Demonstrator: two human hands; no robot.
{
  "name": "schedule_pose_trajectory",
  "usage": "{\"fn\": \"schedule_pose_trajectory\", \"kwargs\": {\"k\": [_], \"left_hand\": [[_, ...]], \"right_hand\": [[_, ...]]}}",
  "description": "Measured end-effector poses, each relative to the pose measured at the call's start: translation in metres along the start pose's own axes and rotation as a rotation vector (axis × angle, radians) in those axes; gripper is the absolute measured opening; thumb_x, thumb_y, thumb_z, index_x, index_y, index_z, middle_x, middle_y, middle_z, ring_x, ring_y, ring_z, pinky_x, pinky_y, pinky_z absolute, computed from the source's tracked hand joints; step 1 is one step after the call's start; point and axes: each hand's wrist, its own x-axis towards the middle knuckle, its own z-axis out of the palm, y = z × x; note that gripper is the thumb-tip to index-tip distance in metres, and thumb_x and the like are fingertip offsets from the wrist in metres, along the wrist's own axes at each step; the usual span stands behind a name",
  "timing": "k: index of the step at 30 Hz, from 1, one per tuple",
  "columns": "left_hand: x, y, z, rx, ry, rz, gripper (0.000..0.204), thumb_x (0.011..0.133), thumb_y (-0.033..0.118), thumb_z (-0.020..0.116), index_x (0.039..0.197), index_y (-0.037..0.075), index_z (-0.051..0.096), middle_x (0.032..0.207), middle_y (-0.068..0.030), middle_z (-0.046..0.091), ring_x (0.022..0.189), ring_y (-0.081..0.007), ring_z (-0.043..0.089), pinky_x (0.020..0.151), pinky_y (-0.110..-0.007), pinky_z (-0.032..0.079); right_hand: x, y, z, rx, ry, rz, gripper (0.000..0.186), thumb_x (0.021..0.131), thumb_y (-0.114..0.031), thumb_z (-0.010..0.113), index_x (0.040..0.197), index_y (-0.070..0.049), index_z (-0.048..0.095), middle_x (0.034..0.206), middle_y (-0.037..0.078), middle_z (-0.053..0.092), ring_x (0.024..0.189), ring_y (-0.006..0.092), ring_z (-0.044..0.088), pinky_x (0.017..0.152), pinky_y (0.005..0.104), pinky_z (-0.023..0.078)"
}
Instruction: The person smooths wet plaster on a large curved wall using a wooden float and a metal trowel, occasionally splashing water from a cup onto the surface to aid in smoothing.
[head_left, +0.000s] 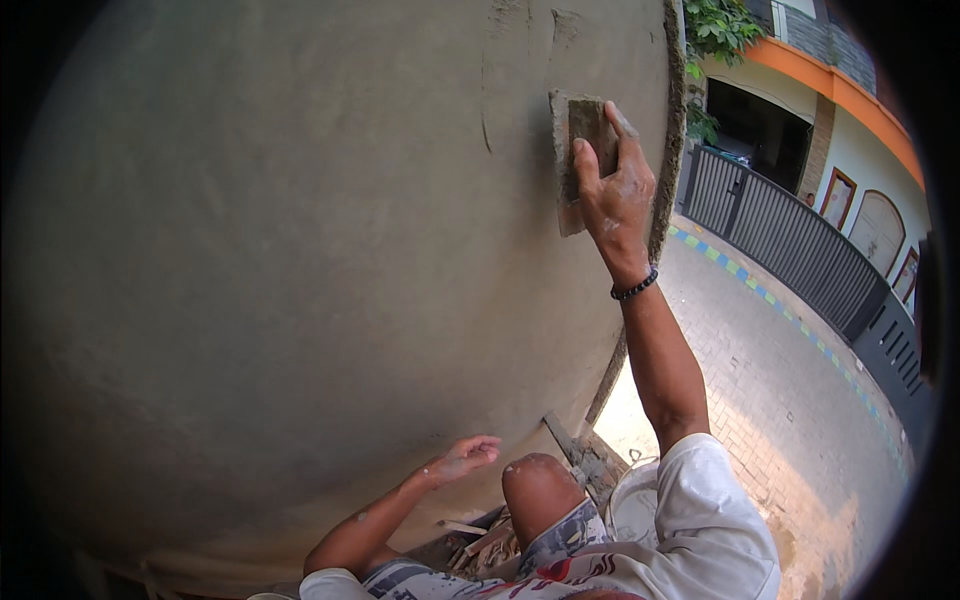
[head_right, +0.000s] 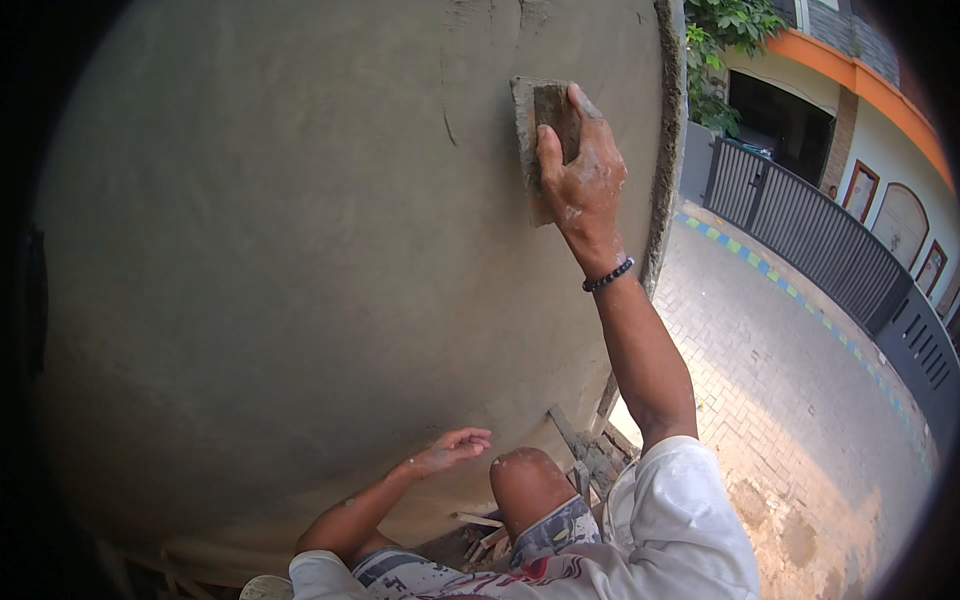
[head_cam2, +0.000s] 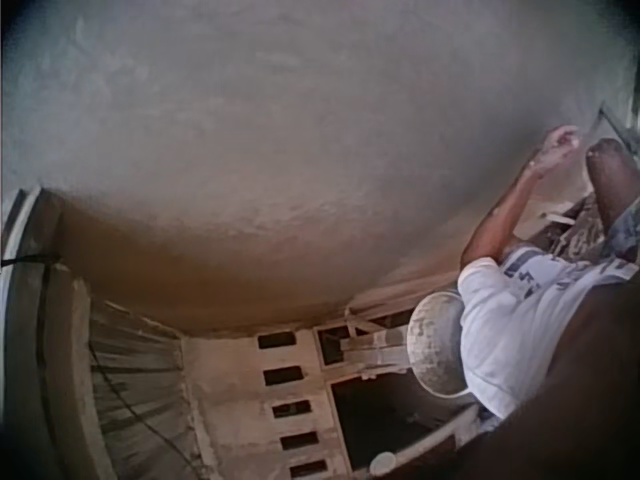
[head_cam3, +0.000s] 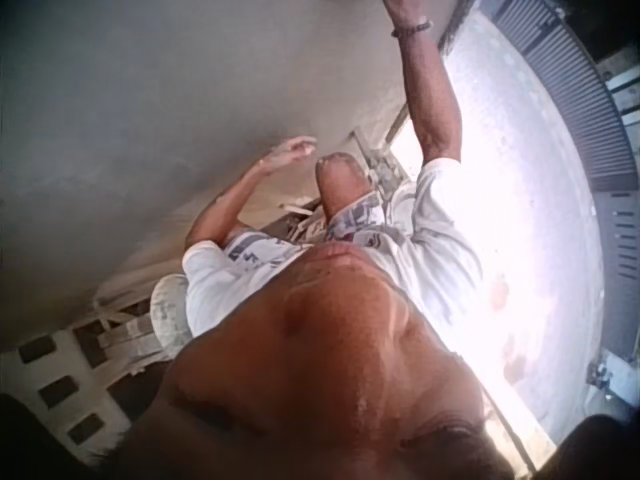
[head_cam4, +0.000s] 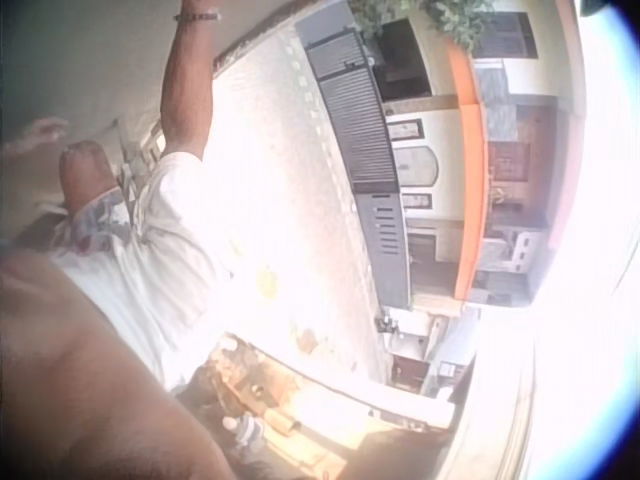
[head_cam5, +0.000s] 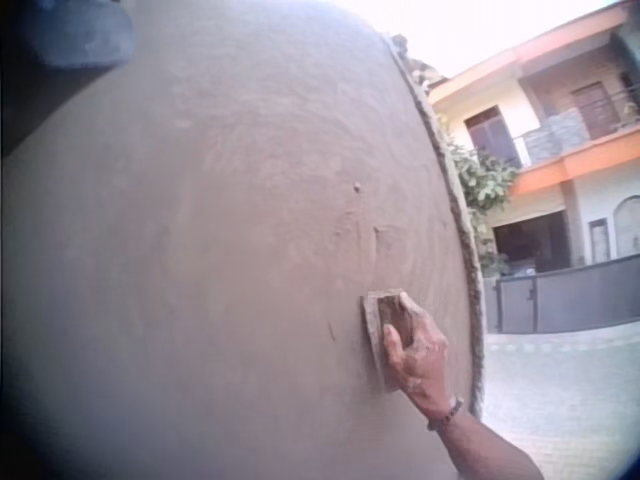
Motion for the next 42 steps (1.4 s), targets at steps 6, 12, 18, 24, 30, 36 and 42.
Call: {"fn": "schedule_pose_trajectory", "kwargs": {"k": [6,12,18,24,30,36,42], "left_hand": [[-0.001,0.000,0.002,0.064,-0.027,0.043,0.052,0.099,0.030,0.061,0.142,0.005,0.047,0.129,-0.0100,0.057,0.119,-0.0169,0.054,0.103,-0.033,0.043],[-0.017,0.018,0.005,0.163,-0.027,0.049,0.051,0.098,0.027,0.062,0.142,0.005,0.048,0.127,-0.0093,0.057,0.117,-0.0163,0.054,0.101,-0.032,0.044],[-0.006,0.010,0.001,0.115,0.022,0.102,0.047,0.098,0.020,0.061,0.141,0.005,0.048,0.125,-0.0090,0.058,0.112,-0.0144,0.055,0.100,-0.032,0.046],[-0.010,0.031,-0.001,0.233,0.018,0.163,0.048,0.098,0.020,0.063,0.141,0.004,0.049,0.127,-0.0095,0.059,0.114,-0.0163,0.056,0.101,-0.033,0.046],[-0.010,0.035,-0.004,0.324,0.046,0.239,0.051,0.096,0.025,0.065,0.141,0.006,0.050,0.130,-0.0103,0.058,0.118,-0.0199,0.055,0.103,-0.036,0.044],[-0.001,0.040,-0.002,0.332,0.034,0.279,0.051,0.095,0.026,0.066,0.140,0.006,0.050,0.130,-0.0110,0.058,0.119,-0.0209,0.054,0.103,-0.036,0.044],[-0.014,0.064,0.004,0.369,0.004,0.280,0.052,0.095,0.028,0.066,0.139,0.005,0.051,0.129,-0.0129,0.059,0.118,-0.0232,0.055,0.103,-0.038,0.044]], "right_hand": [[-0.123,-0.021,0.015,0.095,-0.219,0.062,0.057,0.084,-0.007,0.069,0.139,-0.007,0.053,0.090,0.018,0.061,0.080,0.0354,0.061,0.074,0.0430,0.051],[0.000,0.011,-0.032,-0.037,-0.024,-0.048,0.051,0.085,-0.013,0.069,0.134,-0.003,0.056,0.116,0.023,0.066,0.102,0.0393,0.067,0.087,0.0399,0.054],[0.028,0.028,0.009,-0.126,0.003,0.008,0.052,0.086,-0.017,0.068,0.133,0.000,0.055,0.118,0.024,0.066,0.105,0.0385,0.066,0.091,0.0409,0.053],[-0.129,-0.024,-0.020,0.014,-0.442,0.091,0.056,0.083,-0.011,0.072,0.136,-0.007,0.056,0.096,0.019,0.067,0.087,0.0355,0.067,0.079,0.0415,0.054],[0.085,0.004,-0.026,-0.148,-0.004,-0.083,0.047,0.087,-0.025,0.066,0.127,0.000,0.061,0.111,0.025,0.068,0.098,0.0385,0.068,0.090,0.0386,0.053],[0.087,0.009,0.011,-0.224,0.026,-0.085,0.050,0.086,-0.028,0.063,0.126,0.002,0.061,0.111,0.026,0.068,0.099,0.0397,0.068,0.089,0.0405,0.053],[-0.088,-0.067,-0.001,-0.041,-0.356,0.103,0.048,0.084,-0.012,0.067,0.130,0.000,0.059,0.099,0.024,0.069,0.087,0.0373,0.069,0.080,0.0421,0.055]]}}
